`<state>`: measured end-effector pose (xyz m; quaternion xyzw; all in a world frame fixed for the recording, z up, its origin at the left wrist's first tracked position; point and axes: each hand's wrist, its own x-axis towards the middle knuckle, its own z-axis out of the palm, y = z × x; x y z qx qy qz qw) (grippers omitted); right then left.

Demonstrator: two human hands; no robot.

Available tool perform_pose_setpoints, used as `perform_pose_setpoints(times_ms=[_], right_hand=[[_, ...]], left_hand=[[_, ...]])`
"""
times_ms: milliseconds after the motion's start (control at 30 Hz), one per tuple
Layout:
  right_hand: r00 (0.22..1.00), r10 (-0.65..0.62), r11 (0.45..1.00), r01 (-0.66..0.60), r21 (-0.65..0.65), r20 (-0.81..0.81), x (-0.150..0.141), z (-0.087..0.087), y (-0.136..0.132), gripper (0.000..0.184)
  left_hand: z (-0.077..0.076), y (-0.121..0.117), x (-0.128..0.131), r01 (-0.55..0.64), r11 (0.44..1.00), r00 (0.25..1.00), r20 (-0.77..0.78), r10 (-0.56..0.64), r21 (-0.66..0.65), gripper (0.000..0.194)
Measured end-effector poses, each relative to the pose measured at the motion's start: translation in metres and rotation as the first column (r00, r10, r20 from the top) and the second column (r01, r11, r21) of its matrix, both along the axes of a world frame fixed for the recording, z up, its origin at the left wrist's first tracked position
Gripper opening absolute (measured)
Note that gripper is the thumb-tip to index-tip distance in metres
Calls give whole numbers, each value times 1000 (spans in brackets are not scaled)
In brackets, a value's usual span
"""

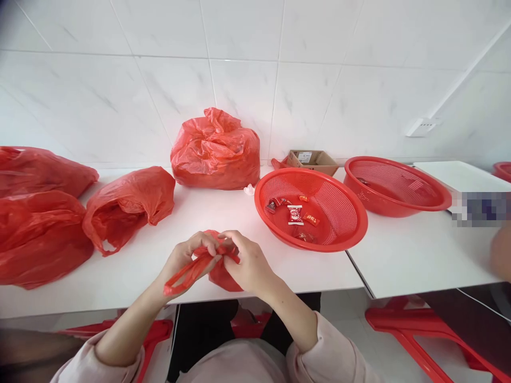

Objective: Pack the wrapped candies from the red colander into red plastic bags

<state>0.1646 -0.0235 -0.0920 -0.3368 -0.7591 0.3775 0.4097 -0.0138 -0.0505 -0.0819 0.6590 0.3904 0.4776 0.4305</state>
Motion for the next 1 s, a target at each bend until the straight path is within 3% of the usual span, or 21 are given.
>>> perform_pose_setpoints(times_ms=[100, 167, 233, 333, 433, 567, 667, 733, 800, 900, 1000], right_hand=[[998, -22, 995, 16, -97, -60, -9, -8, -10, 28], [997, -25, 996, 18, -92, -73, -15, -12, -20, 24], [995, 12, 996, -21, -90, -104, -19, -12, -27, 22], [969, 73, 961, -131, -242, -237, -18, -7, -25, 17], [943, 60, 899, -194, -393, -328, -12, 3, -13, 22], [979, 103, 915, -162, -370, -173, -5, 12, -3, 18], [993, 107, 967, -91, -238, 54, 1, 15, -4, 8], [961, 81, 997, -77, -25, 266, 6, 17, -5, 7], [887, 12, 963, -134, 233, 462, 13, 21, -5, 10], [788, -96, 844, -259, 469, 608, 22, 27, -8, 15], [765, -114, 803, -304, 512, 633, 26, 24, -16, 19]], left_hand=[[-9, 0, 1, -148, 970, 984, -70, 164, 195, 19], [-16, 0, 0, -252, 899, 944, -113, 310, 360, 22], [-23, 1, -1, -304, 843, 912, -121, 392, 445, 26], [-26, 1, -3, -387, 815, 898, -25, 440, 431, 24], [-20, 0, -3, -364, 852, 906, -71, 418, 376, 20], [-4, -2, -9, -265, 935, 920, -230, 319, 237, 11], [7, -5, -16, -84, 995, 944, -315, 97, 55, 14], [13, -6, -19, 87, 994, 935, -340, -102, -59, 17], [16, -7, -20, 152, 983, 917, -357, -181, -107, 15], [14, -5, -25, 97, 993, 892, -438, -115, -63, 18], [8, -2, -37, 25, 990, 853, -520, 53, 141, 19]])
